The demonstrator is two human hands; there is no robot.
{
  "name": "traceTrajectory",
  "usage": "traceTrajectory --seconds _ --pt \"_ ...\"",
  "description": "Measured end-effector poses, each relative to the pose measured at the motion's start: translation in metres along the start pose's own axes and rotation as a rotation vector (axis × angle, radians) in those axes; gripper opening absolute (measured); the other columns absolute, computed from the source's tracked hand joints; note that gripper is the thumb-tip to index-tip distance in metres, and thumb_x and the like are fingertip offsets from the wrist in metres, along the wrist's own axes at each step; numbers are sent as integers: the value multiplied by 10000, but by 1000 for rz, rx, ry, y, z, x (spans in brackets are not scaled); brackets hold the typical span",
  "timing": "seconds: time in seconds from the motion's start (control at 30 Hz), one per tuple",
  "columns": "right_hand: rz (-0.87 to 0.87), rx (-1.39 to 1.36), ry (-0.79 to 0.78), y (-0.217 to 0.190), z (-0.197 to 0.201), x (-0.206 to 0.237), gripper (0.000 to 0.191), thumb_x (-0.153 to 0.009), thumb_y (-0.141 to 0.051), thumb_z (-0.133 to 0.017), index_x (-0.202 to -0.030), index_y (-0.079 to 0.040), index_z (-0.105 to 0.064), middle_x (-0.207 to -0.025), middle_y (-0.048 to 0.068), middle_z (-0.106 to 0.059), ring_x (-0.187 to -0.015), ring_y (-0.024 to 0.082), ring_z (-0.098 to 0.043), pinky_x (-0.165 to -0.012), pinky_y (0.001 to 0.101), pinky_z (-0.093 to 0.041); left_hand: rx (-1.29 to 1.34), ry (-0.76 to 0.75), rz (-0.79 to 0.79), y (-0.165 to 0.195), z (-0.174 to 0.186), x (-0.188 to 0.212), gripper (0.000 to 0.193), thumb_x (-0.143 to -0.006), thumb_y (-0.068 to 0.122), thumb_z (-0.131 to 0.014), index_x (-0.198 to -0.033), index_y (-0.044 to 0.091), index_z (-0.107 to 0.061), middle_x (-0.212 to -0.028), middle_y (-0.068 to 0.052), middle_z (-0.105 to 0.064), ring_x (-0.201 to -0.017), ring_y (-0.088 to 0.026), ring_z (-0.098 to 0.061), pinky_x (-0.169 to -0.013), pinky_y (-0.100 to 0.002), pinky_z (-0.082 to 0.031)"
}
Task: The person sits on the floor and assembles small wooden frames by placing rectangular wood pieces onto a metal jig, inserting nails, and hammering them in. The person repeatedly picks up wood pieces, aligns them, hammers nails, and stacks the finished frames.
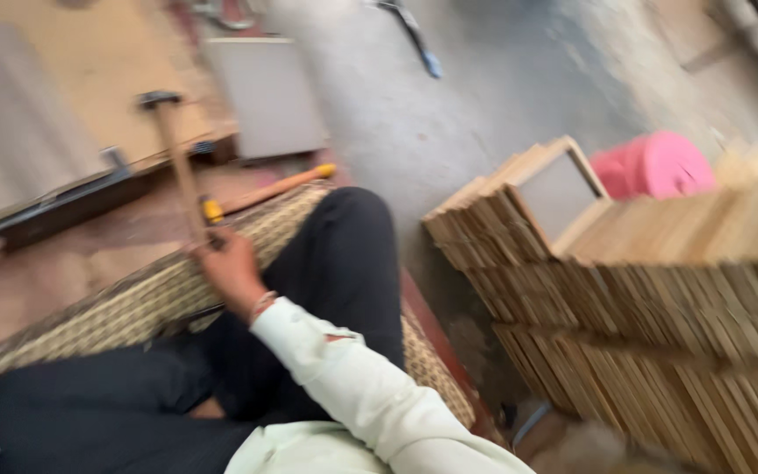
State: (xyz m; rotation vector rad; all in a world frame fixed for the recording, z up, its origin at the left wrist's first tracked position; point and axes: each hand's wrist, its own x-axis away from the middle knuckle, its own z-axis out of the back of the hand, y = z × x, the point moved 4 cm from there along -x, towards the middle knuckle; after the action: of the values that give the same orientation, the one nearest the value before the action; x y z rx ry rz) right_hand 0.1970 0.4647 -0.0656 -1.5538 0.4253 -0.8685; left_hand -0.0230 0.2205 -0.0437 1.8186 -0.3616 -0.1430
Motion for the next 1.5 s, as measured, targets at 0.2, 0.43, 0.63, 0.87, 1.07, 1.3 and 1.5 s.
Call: traceTrajectory --seconds 0.2,0.43,0.63,0.87,1.07,1.3,1.5 --pt "-95 -230 -143 -2 -6 -6 95 -878 -59 -717 -966 -28 -698 -803 2 -661 -669 99 -575 -580 259 -463 -322 47 -401 32 -29 -19 138 -1017 -124 -644 -1112 -40 -588 -986 -128 -709 -905 -240 -776 -773 -340 -661" --pt "-126 -184 -184 -22 -3 -3 155 -907 -53 -695 -1022 51 -707 -828 74 -696 -693 147 -628 -595 282 -492 -745 97 -677 72 -86 -25 145 -811 -120 -660 -905 -10 -669 -955 -155 -668 -911 -354 -650 -808 -434 -524" --pt "-175 -227 -194 -38 -9 7 203 -930 -57 -678 -1105 45 -688 -839 77 -684 -698 162 -647 -603 286 -525 -765 53 -553 57 -89 -35 128 -796 -130 -683 -853 -18 -660 -954 -132 -642 -909 -326 -649 -792 -425 -523" --pt "-387 -309 -166 -52 -10 18 296 -1010 -220 -588 -1188 11 -644 -798 66 -663 -637 166 -622 -528 297 -504 -793 95 -534 41 -85 -42 117 -778 -90 -737 -824 0 -677 -932 -116 -654 -897 -321 -651 -789 -427 -516" --pt "-290 -247 -146 -61 -6 25 312 -1029 -261 -576 -1176 -8 -683 -714 34 -620 -506 100 -515 -420 248 -386 -789 110 -521 41 -87 -40 109 -813 -82 -730 -847 5 -675 -941 -109 -652 -922 -319 -651 -820 -429 -518" --pt "168 65 -180 -84 3 70 219 -1047 -177 -598 -1017 39 -621 -735 4 -640 -549 56 -563 -467 219 -437 -791 97 -536 39 -87 -39 111 -781 -65 -758 -828 12 -694 -977 -119 -649 -967 -333 -640 -853 -438 -511" --pt "286 480 -148 -84 0 92 236 -1001 -157 -636 -1072 59 -702 -708 70 -673 -643 95 -607 -570 269 -491 -784 102 -562 36 -85 -43 127 -716 -51 -799 -778 19 -714 -962 -126 -632 -949 -336 -633 -831 -437 -512"
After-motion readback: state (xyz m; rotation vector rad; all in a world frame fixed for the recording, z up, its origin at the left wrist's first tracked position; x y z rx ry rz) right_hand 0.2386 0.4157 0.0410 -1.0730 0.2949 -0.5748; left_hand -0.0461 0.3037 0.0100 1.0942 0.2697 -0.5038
